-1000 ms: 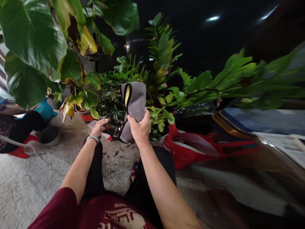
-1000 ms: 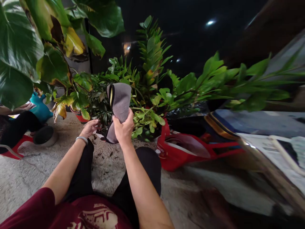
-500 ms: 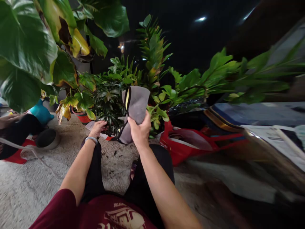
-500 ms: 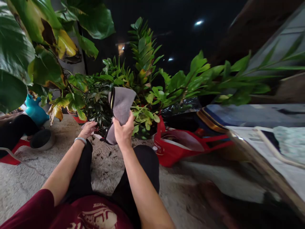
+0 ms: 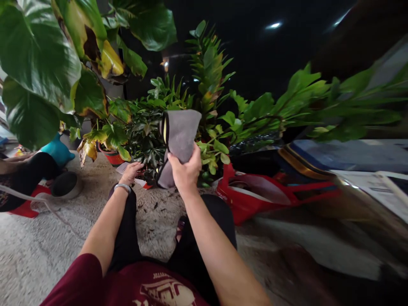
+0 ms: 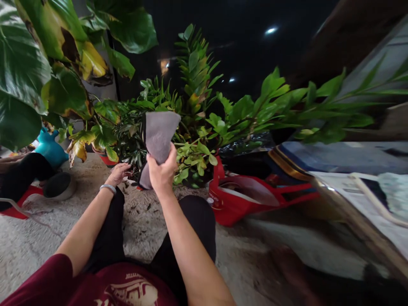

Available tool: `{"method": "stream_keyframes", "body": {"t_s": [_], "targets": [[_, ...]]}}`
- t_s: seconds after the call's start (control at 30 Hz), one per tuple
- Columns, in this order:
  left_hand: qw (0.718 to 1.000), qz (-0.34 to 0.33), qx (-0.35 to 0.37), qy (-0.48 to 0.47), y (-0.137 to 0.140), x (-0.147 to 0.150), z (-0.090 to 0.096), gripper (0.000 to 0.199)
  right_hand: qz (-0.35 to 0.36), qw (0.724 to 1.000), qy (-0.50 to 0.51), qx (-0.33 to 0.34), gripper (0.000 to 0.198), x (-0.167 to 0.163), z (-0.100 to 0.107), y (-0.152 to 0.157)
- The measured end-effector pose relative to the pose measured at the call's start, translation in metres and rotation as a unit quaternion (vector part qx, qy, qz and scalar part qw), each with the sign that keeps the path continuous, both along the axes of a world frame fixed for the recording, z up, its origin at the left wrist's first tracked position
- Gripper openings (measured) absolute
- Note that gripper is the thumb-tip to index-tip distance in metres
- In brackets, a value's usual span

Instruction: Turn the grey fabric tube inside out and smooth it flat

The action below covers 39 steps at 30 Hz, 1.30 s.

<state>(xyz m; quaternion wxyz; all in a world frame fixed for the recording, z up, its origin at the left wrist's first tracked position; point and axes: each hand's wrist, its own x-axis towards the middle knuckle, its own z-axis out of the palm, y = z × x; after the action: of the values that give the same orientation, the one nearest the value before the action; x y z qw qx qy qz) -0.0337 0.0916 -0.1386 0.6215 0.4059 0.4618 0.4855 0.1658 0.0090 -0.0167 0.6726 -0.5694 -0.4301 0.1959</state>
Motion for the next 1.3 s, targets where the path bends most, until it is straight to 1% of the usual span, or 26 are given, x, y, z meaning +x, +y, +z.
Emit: {"method": "stream_keyframes", "body": {"t_s": [0.03,0.07,0.13,0.17,0.23,0.3,0.37,0.4,0.43,0.5,0.53,0.57,0.63,0.67,0.73,0.8,0.83,0.87,0.93,1.0,1.03,1.1,1.13,1.2,1.27,1.3], "targets": [[1.000,-0.002,-0.002,0.001,0.000,0.000,0.000,0.045,0.007,1.000,0.019,-0.004,0.071,-0.002,0.000,0.015],[1.000,-0.002,-0.004,0.002,-0.001,0.000,0.000,0.046,0.021,0.998,0.049,-0.020,0.069,-0.005,-0.005,0.025],[1.000,-0.001,-0.004,0.002,-0.002,-0.002,0.000,0.045,0.060,0.987,0.126,-0.073,0.064,-0.012,-0.028,0.024],[1.000,0.002,-0.002,0.001,-0.002,-0.003,0.000,0.044,0.075,0.979,0.162,-0.103,0.061,-0.016,-0.043,0.013],[1.000,0.008,0.000,0.001,-0.001,-0.007,-0.002,0.042,0.090,0.962,0.208,-0.156,0.055,-0.021,-0.068,-0.023],[1.000,0.010,0.000,0.003,0.000,-0.010,-0.003,0.040,0.120,0.951,0.211,-0.193,0.050,-0.021,-0.077,-0.059],[1.000,0.009,-0.001,0.008,0.002,-0.011,-0.005,0.039,0.131,0.956,0.181,-0.188,0.049,-0.015,-0.067,-0.078],[1.000,0.008,-0.001,0.010,0.002,-0.011,-0.005,0.039,0.120,0.967,0.155,-0.164,0.052,-0.011,-0.056,-0.077],[1.000,0.007,-0.002,0.011,0.002,-0.010,-0.005,0.039,0.097,0.979,0.122,-0.130,0.056,-0.007,-0.043,-0.070],[1.000,0.004,-0.002,0.012,0.002,-0.007,-0.005,0.041,0.037,0.995,0.065,-0.061,0.066,-0.001,-0.020,-0.042],[1.000,0.003,-0.002,0.011,0.001,-0.006,-0.005,0.041,0.020,0.997,0.054,-0.042,0.069,0.000,-0.013,-0.027],[1.000,0.002,-0.002,0.011,0.001,-0.005,-0.004,0.042,0.016,0.997,0.060,-0.042,0.069,0.000,-0.011,-0.013],[1.000,-0.001,0.002,0.010,0.000,-0.004,-0.004,0.042,0.045,0.990,0.100,-0.090,0.062,-0.005,-0.020,0.000],[1.000,-0.002,0.003,0.009,0.000,-0.004,-0.004,0.042,0.068,0.982,0.122,-0.127,0.056,-0.009,-0.030,-0.003],[1.000,-0.003,0.005,0.007,0.000,-0.004,-0.005,0.040,0.120,0.965,0.137,-0.190,0.045,-0.018,-0.053,-0.024],[1.000,0.000,-0.003,0.006,0.001,-0.003,-0.007,0.035,0.177,0.951,0.120,-0.221,0.038,-0.026,-0.071,-0.055],[1.000,0.022,-0.018,0.004,0.002,-0.004,-0.009,0.031,0.205,0.946,0.108,-0.226,0.036,-0.028,-0.074,-0.069],[0.997,0.062,-0.039,0.001,0.003,-0.004,-0.010,0.027,0.229,0.942,0.095,-0.225,0.036,-0.029,-0.072,-0.078],[0.981,0.176,-0.080,-0.012,0.005,-0.010,-0.011,0.024,0.246,0.946,0.074,-0.200,0.041,-0.028,-0.057,-0.082],[0.953,0.287,-0.094,-0.027,0.006,-0.020,-0.010,0.026,0.211,0.965,0.053,-0.146,0.049,-0.023,-0.033,-0.068],[0.941,0.325,-0.089,-0.032,0.006,-0.027,-0.008,0.026,0.184,0.975,0.042,-0.114,0.052,-0.020,-0.020,-0.057],[0.923,0.378,-0.054,-0.052,0.005,-0.041,-0.003,0.025,0.136,0.989,0.022,-0.061,0.058,-0.017,-0.002,-0.033],[0.918,0.389,-0.021,-0.070,0.004,-0.046,0.000,0.023,0.122,0.991,0.012,-0.045,0.059,-0.016,0.001,-0.023],[0.924,0.363,0.059,-0.102,0.003,-0.051,0.005,0.017,0.114,0.993,-0.002,-0.041,0.062,-0.019,-0.004,-0.011],[0.945,0.289,0.112,-0.105,0.002,-0.049,0.007,0.020,0.126,0.989,-0.009,-0.076,0.064,-0.025,-0.020,-0.012],[0.956,0.252,0.118,-0.094,0.002,-0.046,0.008,0.024,0.144,0.984,-0.013,-0.106,0.062,-0.029,-0.030,-0.016]]}}
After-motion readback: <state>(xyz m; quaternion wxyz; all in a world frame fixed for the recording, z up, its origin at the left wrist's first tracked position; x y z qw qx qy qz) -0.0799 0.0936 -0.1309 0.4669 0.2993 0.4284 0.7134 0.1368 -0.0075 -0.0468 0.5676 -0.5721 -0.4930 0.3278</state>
